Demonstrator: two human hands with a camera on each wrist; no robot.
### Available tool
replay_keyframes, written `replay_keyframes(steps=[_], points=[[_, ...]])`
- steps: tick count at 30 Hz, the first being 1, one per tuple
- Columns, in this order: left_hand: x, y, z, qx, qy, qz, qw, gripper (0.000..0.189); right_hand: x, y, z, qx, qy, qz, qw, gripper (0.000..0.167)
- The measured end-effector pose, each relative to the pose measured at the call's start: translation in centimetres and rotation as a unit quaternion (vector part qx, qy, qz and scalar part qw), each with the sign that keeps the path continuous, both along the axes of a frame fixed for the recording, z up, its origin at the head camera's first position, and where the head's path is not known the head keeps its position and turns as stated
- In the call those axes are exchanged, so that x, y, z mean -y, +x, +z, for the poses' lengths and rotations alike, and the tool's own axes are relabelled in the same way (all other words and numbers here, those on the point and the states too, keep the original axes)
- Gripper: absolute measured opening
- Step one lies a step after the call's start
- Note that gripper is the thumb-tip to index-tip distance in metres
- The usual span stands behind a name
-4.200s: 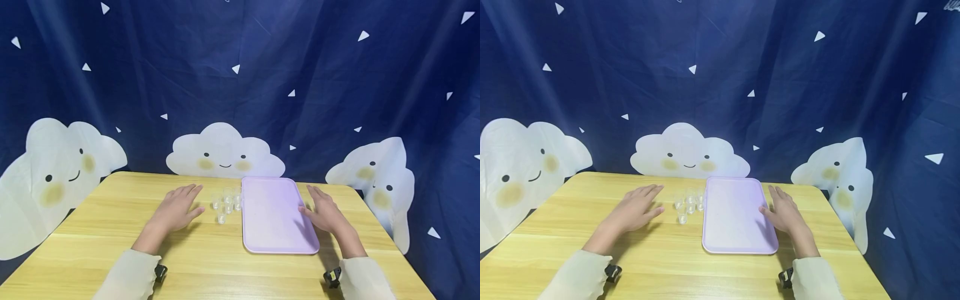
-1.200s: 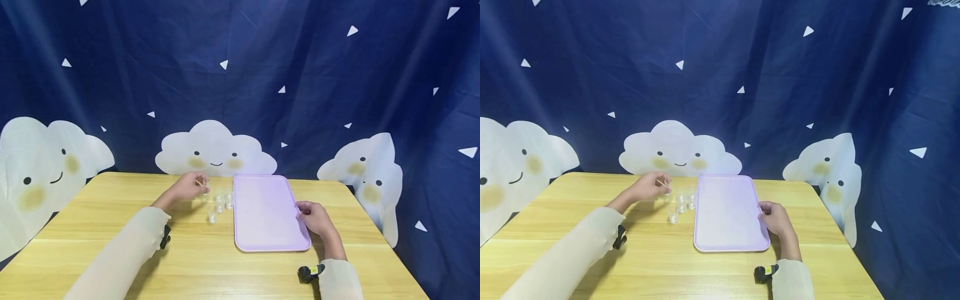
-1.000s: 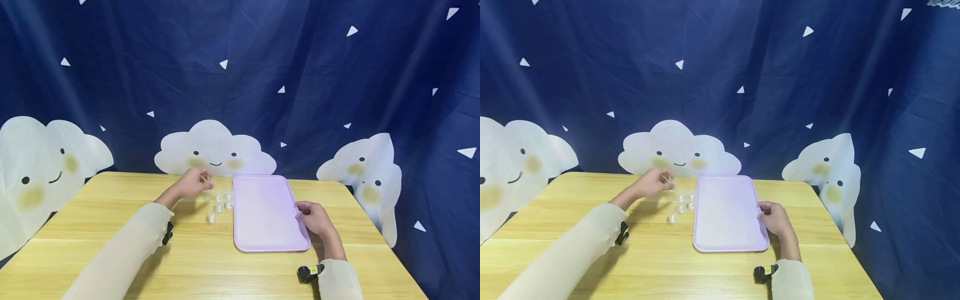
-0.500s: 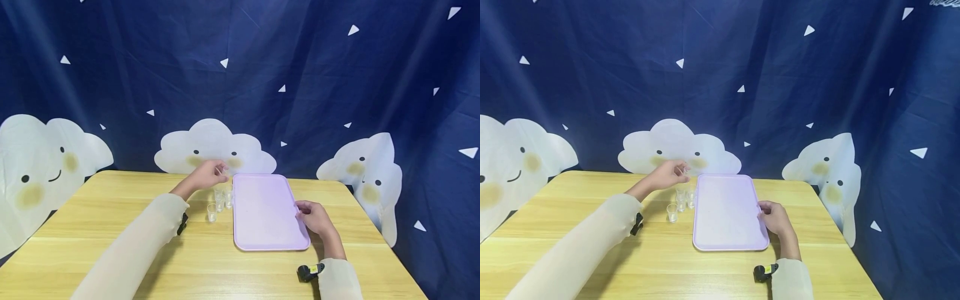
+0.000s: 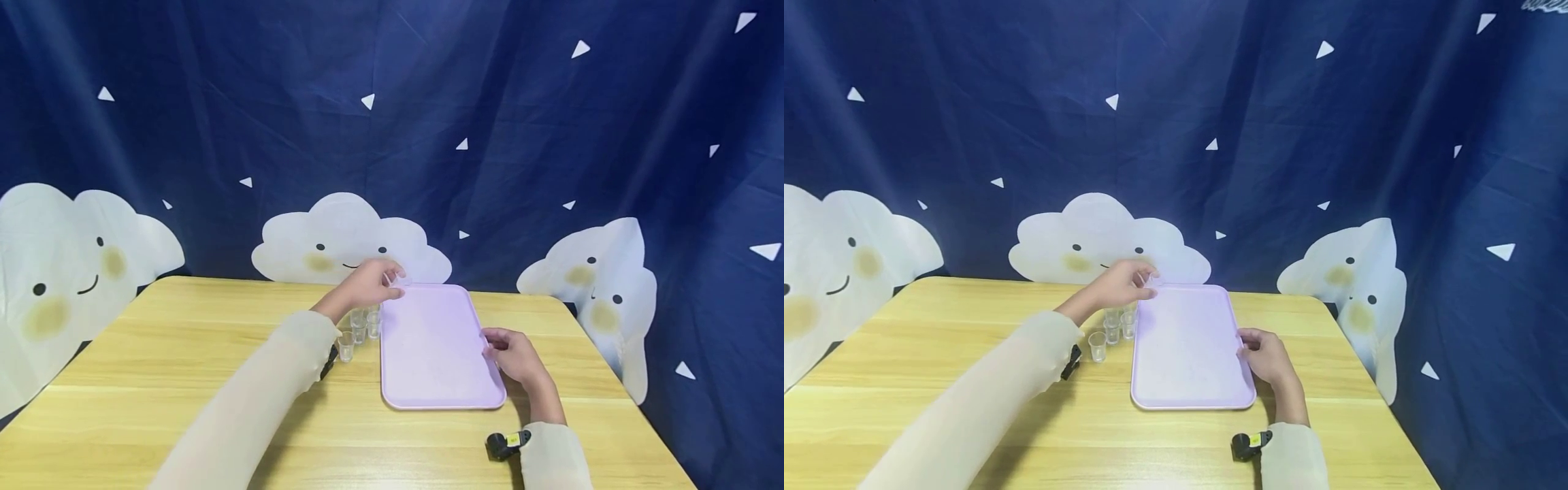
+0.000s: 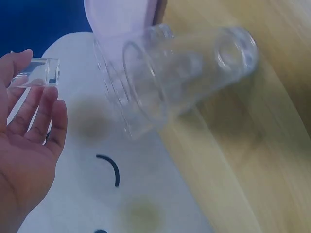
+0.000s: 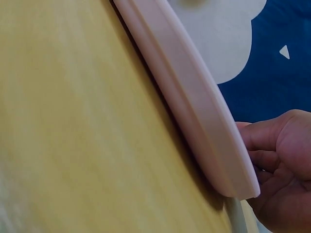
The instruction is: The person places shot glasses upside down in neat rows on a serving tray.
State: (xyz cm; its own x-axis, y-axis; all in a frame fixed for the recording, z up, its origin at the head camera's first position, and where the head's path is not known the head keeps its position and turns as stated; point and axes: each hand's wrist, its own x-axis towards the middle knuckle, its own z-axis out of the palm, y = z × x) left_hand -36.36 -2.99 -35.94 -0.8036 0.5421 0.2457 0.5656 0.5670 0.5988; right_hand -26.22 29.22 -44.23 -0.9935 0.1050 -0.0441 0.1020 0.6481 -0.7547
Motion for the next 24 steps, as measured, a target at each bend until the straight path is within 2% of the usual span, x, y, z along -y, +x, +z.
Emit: replay_keyframes(steps=[10, 17, 24], points=[[-2.9, -0.1, 0.0, -0.04, -0.022, -0.04, 0.9981, 0.039, 0.0, 0.0, 0.0, 0.005, -0.005, -0.004, 1.0, 0.039], [-5.2, -0.1, -0.2, -0.03, -0.036, -0.057, 0.9973, 0.041, 0.0, 0.1, 0.1, 0.004, -0.006, -0.005, 1.0, 0.039], [-6.9, 0.0, -1.0, -0.038, -0.059, -0.059, 0.9958, 0.041, -0.1, -0.2, -0.1, -0.004, -0.011, -0.002, 0.9999, 0.04]])
